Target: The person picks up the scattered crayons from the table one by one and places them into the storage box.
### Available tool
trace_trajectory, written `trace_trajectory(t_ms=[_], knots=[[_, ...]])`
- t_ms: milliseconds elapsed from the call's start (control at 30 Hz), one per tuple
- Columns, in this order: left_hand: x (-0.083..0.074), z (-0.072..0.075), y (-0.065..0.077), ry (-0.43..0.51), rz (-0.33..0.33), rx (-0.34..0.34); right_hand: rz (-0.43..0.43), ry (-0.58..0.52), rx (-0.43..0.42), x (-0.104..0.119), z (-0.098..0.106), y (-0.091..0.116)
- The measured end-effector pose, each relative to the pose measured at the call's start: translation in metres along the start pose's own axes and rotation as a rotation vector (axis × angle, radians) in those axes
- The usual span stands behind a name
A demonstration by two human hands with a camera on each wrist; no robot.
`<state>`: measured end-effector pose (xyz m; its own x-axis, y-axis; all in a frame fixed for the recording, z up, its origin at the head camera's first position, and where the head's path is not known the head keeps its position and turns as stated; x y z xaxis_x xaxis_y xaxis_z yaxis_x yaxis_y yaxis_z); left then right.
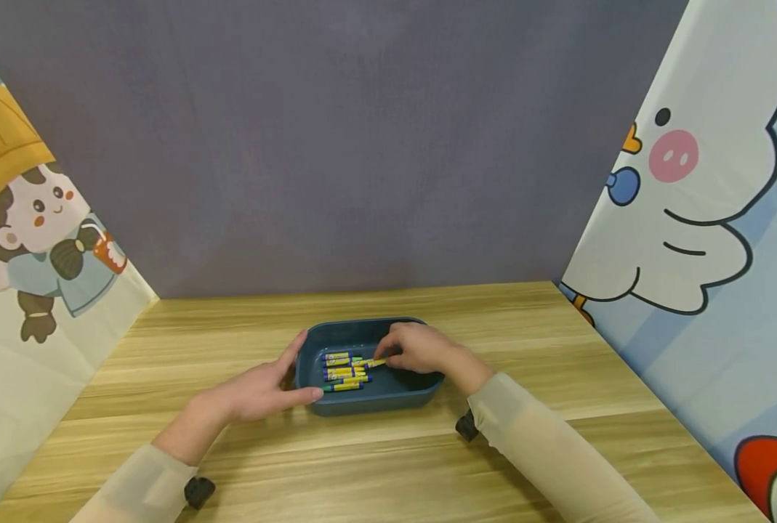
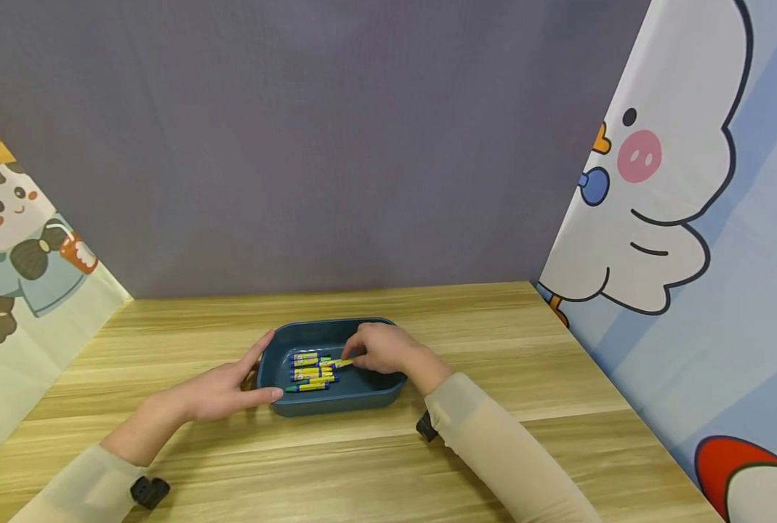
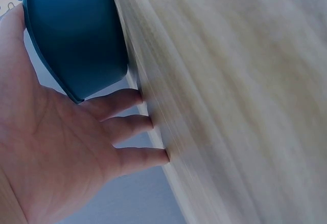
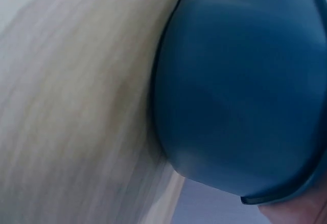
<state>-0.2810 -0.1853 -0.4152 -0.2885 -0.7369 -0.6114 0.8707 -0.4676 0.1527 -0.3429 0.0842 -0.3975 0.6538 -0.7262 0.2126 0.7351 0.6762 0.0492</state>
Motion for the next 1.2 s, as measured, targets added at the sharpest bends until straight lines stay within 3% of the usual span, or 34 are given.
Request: trace_trajectory(t_ms=[800,900,1033,1200], knots=[[0.003,0.003,0.0,-0.012,-0.004,-0.008,-0.032,0.088,-0.014,0.005,-0.007,-0.005],[0.002,0.003,0.0,-0.01,-0.015,-0.009,-0.007,0.026,-0.032,0.004,-0.004,-0.004],[-0.001,0.003,0.001,-0.004,-0.032,-0.006,0.04,-0.175,-0.092,0.002,0.005,0.0],[0.001,0.007,0.004,0.038,-0.014,-0.014,0.051,-0.363,-0.243,-0.008,0.03,0.017]])
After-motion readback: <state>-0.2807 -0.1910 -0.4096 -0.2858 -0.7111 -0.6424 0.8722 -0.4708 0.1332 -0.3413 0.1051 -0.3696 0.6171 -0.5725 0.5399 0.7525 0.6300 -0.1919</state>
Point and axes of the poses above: each hand's wrist, its own y-axis away from the middle knuckle, its own z-axis out of the back of the hand, x = y × z, the point moved 6 cm from there along -y, towards the middle knuckle, and after that the axes turned 2 degrees about y, right-handed, at the moved point
